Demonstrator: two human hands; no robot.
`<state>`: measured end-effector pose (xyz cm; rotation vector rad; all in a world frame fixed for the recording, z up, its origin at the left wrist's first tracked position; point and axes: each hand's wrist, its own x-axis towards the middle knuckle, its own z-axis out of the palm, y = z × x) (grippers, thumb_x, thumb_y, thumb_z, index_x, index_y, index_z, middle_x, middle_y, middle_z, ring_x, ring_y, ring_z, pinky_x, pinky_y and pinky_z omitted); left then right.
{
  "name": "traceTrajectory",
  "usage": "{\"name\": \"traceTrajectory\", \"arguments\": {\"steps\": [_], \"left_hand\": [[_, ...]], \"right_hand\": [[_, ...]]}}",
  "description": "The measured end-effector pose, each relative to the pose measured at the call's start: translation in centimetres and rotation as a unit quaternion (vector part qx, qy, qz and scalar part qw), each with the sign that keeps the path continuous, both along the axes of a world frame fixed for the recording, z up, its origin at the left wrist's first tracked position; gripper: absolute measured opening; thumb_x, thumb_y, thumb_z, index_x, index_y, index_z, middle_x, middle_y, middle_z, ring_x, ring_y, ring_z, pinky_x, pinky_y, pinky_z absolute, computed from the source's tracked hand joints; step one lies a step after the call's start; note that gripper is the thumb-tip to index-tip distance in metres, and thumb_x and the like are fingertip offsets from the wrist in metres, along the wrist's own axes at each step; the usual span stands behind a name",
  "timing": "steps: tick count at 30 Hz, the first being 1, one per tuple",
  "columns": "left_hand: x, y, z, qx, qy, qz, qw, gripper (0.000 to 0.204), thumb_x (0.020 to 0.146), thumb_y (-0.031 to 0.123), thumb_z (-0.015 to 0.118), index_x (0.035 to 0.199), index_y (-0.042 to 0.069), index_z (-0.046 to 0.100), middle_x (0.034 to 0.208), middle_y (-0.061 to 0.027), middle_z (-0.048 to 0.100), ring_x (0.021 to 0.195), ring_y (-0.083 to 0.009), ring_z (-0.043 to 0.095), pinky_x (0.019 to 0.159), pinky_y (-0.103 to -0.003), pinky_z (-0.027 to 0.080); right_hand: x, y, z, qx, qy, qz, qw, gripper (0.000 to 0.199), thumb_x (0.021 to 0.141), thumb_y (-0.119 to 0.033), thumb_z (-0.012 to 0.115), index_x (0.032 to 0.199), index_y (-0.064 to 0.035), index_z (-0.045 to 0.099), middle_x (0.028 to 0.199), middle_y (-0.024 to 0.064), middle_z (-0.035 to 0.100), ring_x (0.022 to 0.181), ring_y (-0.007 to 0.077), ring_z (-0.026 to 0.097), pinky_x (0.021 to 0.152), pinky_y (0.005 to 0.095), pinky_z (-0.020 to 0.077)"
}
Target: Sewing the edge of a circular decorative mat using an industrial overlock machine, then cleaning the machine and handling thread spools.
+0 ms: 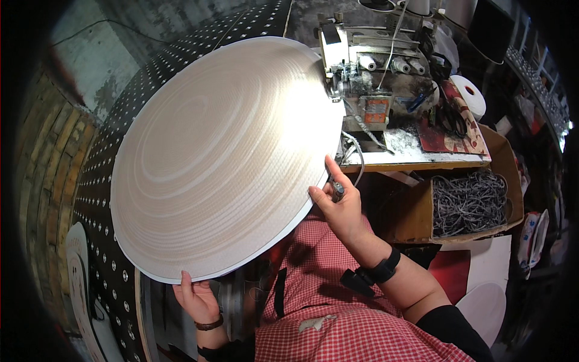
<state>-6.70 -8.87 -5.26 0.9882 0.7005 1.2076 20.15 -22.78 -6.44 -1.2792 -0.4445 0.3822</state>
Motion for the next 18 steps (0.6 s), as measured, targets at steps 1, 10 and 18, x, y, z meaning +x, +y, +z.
{"name": "traceTrajectory", "arguments": {"steps": [1,10,18], "left_hand": [[0.6,-0.6,0.1,0.011,0.008,0.002,1.0,0.035,0.087,0.011,0.049,0.12,0.002,0.04,0.11,-0.0121,0.053,0.089,-0.0175,0.057,0.061,-0.027,0.053],[1.1,-1.8,-1.8,-0.012,0.053,-0.238,0.97,0.033,0.089,0.017,0.043,0.119,0.004,0.04,0.105,-0.0143,0.057,0.084,-0.0239,0.061,0.062,-0.033,0.054],[-0.2,-0.1,-2.3,-0.013,-0.024,0.026,0.999,0.045,0.088,0.019,0.044,0.126,-0.003,0.032,0.119,-0.016,0.047,0.106,-0.0268,0.05,0.075,-0.044,0.048]], "right_hand": [[-0.3,0.0,-0.1,0.0,0.0,0.0,1.0,0.063,0.079,0.0,0.06,0.134,-0.0026,0.03,0.066,-0.0058,0.045,0.058,0.0007,0.039,0.054,0.0145,0.0369],[-0.4,0.2,-0.6,-0.004,-0.045,-0.037,0.998,0.058,0.078,-0.001,0.061,0.131,-0.001,0.035,0.07,-0.0056,0.045,0.061,0.0005,0.039,0.055,0.0148,0.037],[2.5,0.9,-0.5,0.049,-0.016,-0.096,0.994,0.05,0.079,-0.001,0.058,0.126,0.0009,0.042,0.071,-0.0058,0.046,0.059,-0.0004,0.038,0.053,0.0137,0.0353]]}}
